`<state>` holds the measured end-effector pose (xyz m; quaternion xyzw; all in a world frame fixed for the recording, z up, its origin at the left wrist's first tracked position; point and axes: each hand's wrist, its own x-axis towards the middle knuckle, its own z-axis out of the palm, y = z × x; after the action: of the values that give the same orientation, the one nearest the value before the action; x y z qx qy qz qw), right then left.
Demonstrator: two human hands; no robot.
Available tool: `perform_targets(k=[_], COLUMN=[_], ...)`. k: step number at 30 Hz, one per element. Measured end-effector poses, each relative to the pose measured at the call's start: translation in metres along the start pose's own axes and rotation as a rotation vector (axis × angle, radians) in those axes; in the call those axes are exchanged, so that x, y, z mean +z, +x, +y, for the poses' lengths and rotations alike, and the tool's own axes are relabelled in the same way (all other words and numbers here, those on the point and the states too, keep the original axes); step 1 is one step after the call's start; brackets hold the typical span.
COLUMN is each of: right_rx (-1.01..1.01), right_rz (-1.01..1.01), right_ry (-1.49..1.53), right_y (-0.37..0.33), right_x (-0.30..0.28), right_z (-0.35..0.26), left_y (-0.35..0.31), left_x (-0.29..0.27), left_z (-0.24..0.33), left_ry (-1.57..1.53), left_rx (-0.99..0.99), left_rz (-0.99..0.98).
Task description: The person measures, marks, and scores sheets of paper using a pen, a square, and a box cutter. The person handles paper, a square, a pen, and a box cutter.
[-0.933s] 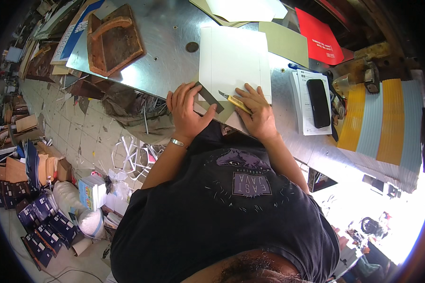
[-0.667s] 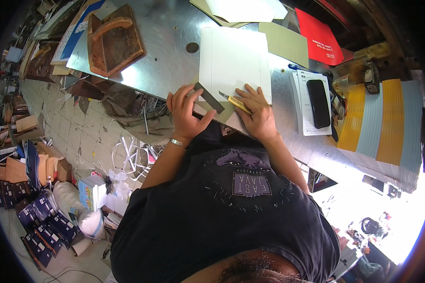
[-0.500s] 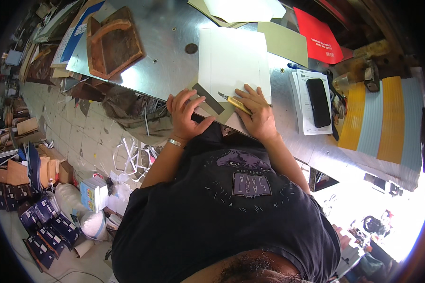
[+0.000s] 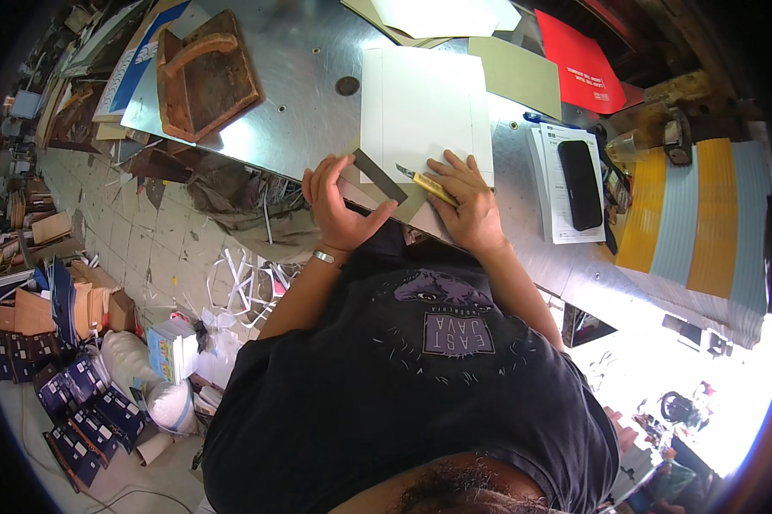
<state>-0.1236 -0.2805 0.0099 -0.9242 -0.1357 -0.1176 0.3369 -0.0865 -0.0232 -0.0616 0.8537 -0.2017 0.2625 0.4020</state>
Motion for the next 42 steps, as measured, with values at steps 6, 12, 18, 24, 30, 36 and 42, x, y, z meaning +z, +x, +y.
perform_targets(k=[6, 12, 18, 24, 30, 36, 42], right_rx=[0.003, 0.000, -0.002, 0.002, 0.003, 0.010, 0.013], right_rz=[0.000, -0.001, 0.000, -0.001, 0.000, -0.007, -0.009], right_ry=[0.000, 0.006, 0.008, 0.008, 0.006, 0.014, 0.013], right_y=[0.000, 0.001, 0.000, 0.000, 0.000, 0.001, 0.001], right_x=[0.000, -0.001, 0.000, 0.000, 0.000, -0.001, -0.001], right_z=[-0.001, -0.001, 0.000, -0.001, -0.002, -0.002, -0.002], left_y=[0.009, 0.013, 0.010, 0.011, 0.010, 0.011, 0.011], left_x=[-0.001, -0.002, 0.000, 0.000, 0.001, 0.001, 0.002], left_z=[0.010, 0.017, 0.016, 0.018, 0.018, 0.017, 0.018], left_ry=[0.064, 0.116, 0.128, 0.125, 0.127, 0.124, 0.123], left_rx=[0.012, 0.014, 0.006, -0.009, -0.014, -0.013, -0.024], left_rz=[0.040, 0.032, 0.027, 0.030, 0.028, 0.037, 0.039])
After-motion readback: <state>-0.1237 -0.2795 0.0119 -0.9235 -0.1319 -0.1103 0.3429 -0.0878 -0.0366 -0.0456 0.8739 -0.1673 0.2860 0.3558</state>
